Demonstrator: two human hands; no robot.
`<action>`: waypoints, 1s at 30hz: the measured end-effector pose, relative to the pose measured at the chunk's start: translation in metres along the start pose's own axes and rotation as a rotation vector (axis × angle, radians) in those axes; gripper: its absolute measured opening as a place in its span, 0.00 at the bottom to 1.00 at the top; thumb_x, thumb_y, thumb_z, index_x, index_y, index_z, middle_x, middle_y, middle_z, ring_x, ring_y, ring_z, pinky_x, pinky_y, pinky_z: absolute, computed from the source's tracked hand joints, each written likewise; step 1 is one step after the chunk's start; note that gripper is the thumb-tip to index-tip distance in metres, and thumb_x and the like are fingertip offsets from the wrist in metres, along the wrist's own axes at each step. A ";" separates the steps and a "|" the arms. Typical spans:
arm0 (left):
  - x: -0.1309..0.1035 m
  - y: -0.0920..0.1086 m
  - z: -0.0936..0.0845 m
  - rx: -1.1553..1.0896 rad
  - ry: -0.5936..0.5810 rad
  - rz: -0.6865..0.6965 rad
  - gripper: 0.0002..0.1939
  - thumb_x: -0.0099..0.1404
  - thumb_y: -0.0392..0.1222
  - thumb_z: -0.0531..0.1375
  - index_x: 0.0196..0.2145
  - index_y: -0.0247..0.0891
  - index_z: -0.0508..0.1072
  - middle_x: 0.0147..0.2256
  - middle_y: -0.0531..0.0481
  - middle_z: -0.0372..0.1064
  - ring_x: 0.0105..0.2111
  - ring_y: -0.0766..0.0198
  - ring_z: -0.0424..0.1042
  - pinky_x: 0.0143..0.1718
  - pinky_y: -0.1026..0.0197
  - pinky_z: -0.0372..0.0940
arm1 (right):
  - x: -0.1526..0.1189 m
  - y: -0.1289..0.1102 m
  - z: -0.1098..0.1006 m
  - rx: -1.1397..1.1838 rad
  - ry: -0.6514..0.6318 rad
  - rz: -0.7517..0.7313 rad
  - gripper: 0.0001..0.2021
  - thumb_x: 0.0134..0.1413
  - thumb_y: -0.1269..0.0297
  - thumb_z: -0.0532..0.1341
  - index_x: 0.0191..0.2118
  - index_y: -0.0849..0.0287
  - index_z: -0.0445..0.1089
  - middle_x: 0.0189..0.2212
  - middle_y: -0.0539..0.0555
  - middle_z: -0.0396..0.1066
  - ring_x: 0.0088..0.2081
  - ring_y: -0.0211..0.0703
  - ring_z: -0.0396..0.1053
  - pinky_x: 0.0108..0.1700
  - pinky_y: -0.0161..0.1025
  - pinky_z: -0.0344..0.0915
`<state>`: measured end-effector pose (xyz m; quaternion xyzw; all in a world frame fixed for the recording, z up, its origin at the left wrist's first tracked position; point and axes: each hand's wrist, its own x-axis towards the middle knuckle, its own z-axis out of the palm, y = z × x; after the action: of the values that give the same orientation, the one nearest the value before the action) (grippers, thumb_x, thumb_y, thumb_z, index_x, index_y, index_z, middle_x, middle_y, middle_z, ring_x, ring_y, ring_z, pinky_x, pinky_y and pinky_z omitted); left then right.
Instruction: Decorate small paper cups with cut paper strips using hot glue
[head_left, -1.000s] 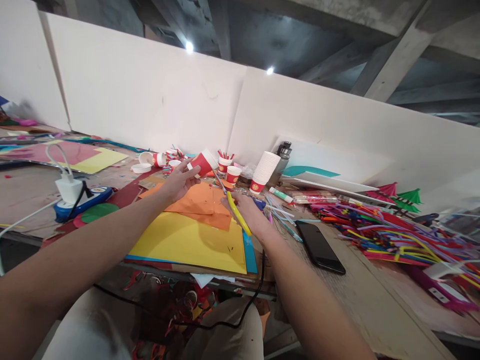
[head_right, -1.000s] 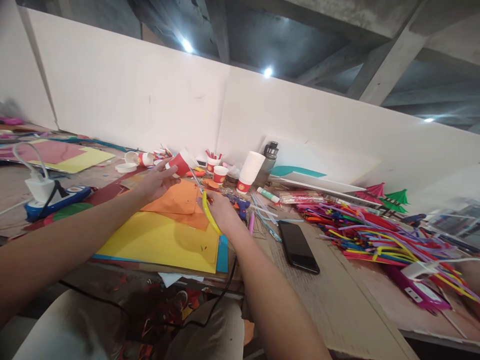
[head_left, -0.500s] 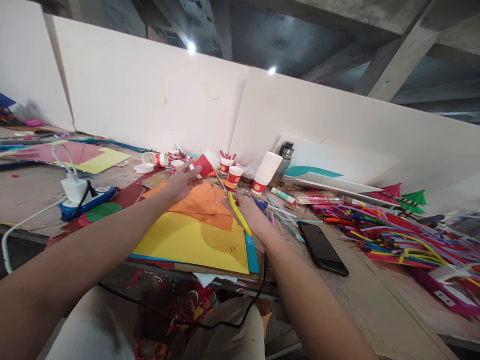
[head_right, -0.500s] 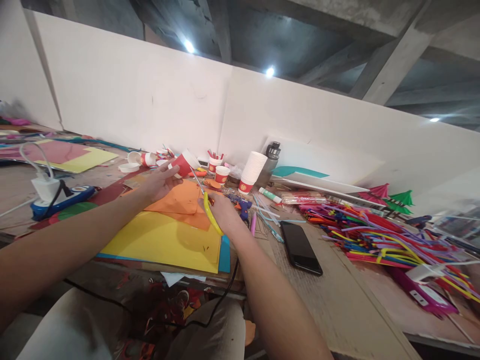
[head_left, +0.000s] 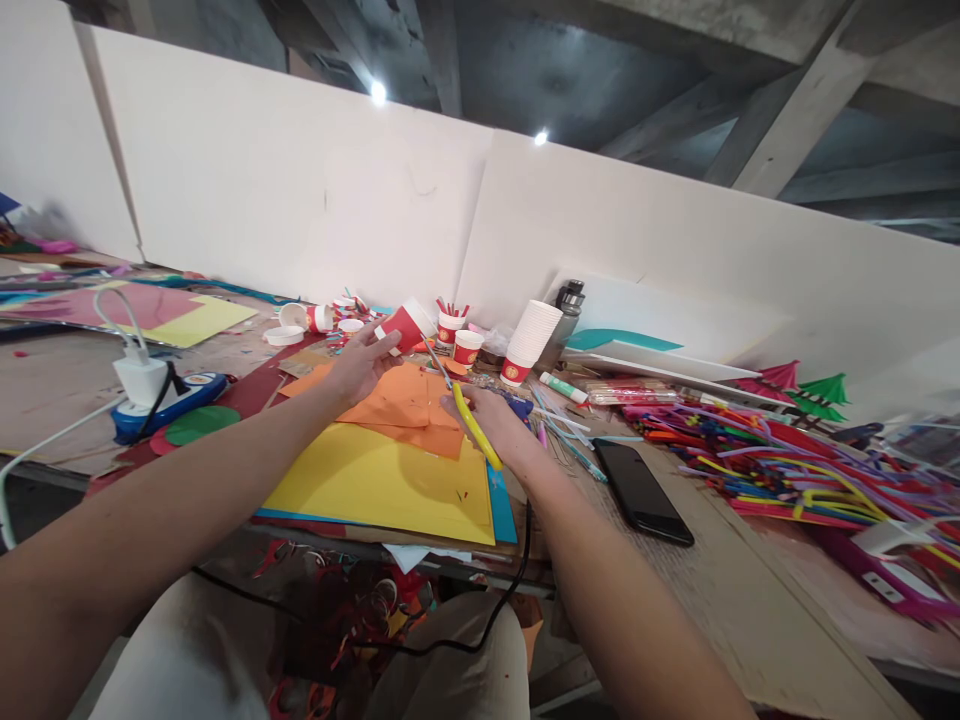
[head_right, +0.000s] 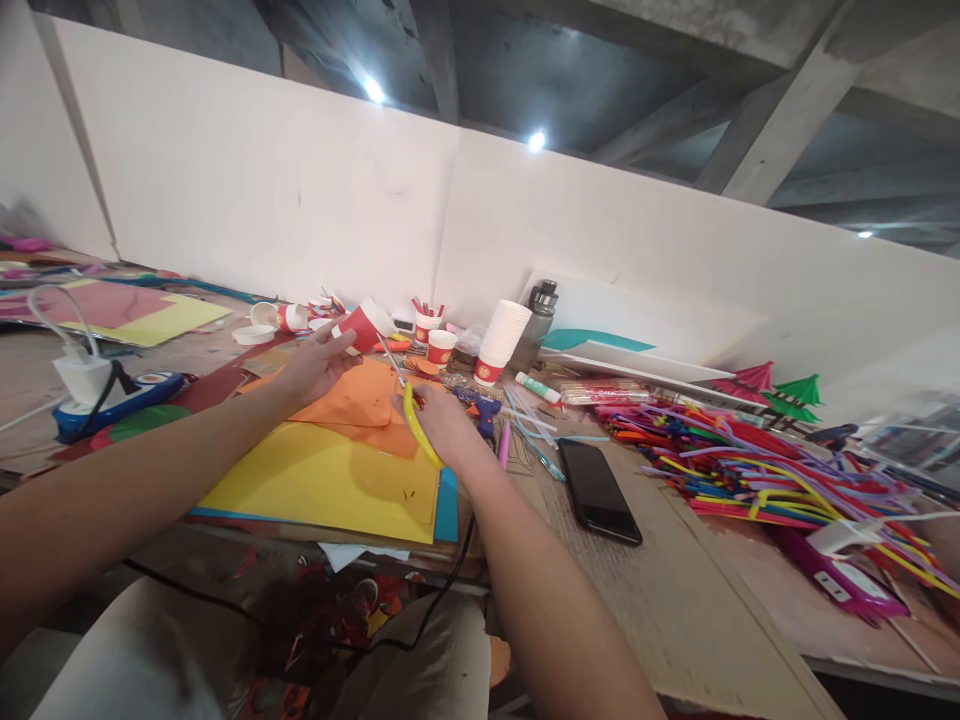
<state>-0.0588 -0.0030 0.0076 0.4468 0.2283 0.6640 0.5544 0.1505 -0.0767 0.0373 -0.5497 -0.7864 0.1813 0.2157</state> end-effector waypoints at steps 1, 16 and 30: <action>0.000 0.000 0.000 -0.006 -0.003 -0.002 0.31 0.52 0.41 0.72 0.53 0.43 0.68 0.36 0.51 0.72 0.31 0.67 0.71 0.33 0.64 0.67 | 0.000 0.000 0.000 0.001 -0.006 0.008 0.20 0.62 0.47 0.54 0.40 0.60 0.71 0.30 0.54 0.73 0.25 0.38 0.65 0.28 0.34 0.57; -0.002 0.000 0.005 -0.038 0.000 0.003 0.28 0.53 0.39 0.71 0.51 0.42 0.69 0.38 0.50 0.74 0.31 0.68 0.72 0.32 0.65 0.68 | 0.005 0.002 0.005 -0.083 0.042 0.013 0.16 0.60 0.55 0.55 0.38 0.61 0.74 0.33 0.56 0.75 0.34 0.43 0.70 0.32 0.34 0.57; -0.003 0.001 0.008 -0.106 0.015 0.003 0.19 0.53 0.37 0.71 0.42 0.41 0.73 0.31 0.54 0.74 0.30 0.68 0.72 0.33 0.64 0.68 | 0.014 0.004 0.013 -0.135 0.100 0.006 0.10 0.56 0.64 0.59 0.34 0.62 0.76 0.30 0.58 0.77 0.31 0.42 0.72 0.33 0.34 0.60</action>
<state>-0.0530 -0.0072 0.0114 0.4122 0.1964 0.6794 0.5744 0.1422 -0.0624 0.0264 -0.5737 -0.7834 0.1010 0.2165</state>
